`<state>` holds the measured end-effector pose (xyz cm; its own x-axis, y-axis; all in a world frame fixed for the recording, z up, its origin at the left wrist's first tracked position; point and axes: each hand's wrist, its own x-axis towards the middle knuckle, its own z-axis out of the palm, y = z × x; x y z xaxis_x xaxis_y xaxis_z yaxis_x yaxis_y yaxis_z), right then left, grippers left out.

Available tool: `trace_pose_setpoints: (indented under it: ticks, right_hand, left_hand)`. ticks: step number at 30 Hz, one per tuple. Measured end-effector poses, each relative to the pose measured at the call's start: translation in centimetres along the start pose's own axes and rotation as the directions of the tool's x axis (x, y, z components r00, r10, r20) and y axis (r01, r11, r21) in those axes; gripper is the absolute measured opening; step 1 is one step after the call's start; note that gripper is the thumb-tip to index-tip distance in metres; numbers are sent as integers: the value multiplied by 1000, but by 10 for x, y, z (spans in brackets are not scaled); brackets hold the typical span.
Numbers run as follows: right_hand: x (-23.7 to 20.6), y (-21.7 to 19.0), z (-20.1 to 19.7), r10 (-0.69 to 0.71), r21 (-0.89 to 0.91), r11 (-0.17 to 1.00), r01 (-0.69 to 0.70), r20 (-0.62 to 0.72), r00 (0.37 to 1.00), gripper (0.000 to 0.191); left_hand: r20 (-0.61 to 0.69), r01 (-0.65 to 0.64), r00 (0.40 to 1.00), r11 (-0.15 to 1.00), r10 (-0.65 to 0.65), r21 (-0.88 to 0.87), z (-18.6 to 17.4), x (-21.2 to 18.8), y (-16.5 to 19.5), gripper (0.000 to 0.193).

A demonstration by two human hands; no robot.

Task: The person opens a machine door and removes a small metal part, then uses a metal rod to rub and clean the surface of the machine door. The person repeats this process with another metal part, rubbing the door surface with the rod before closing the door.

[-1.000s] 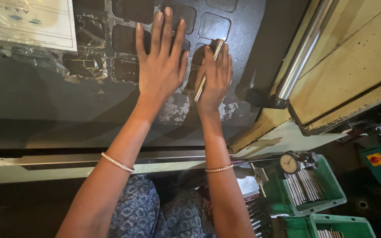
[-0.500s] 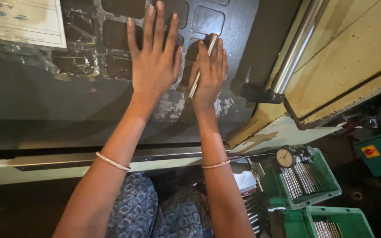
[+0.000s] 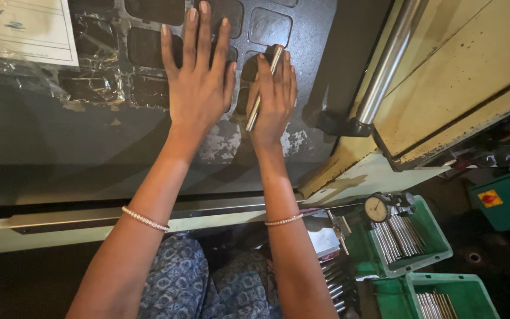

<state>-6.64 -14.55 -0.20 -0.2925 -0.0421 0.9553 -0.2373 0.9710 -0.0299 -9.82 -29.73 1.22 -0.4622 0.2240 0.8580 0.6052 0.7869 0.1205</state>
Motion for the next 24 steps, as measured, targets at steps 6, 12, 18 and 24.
trace_pose_setpoints:
  ticks: [6, 12, 18, 24]
  right_hand:
    - [1, -3, -4, 1, -8, 1000, -1, 8, 1000, 37]
    - [0, -5, -5, 14, 0, 1000, -14, 20, 1000, 36]
    - [2, -5, -4, 3, 2, 1000, -3, 3, 1000, 36]
    - [0, -6, -5, 3, 0, 1000, -3, 12, 1000, 36]
  left_hand:
    - [-15, -11, 1000, 1000, 12, 17, 2, -1, -1, 56]
    - [16, 5, 1000, 1000, -5, -3, 1, -2, 0, 60]
    - [-9, -8, 1000, 1000, 8, 3, 1, -2, -1, 60]
    - [-17, -17, 1000, 999, 17, 33, 1, -2, -1, 55]
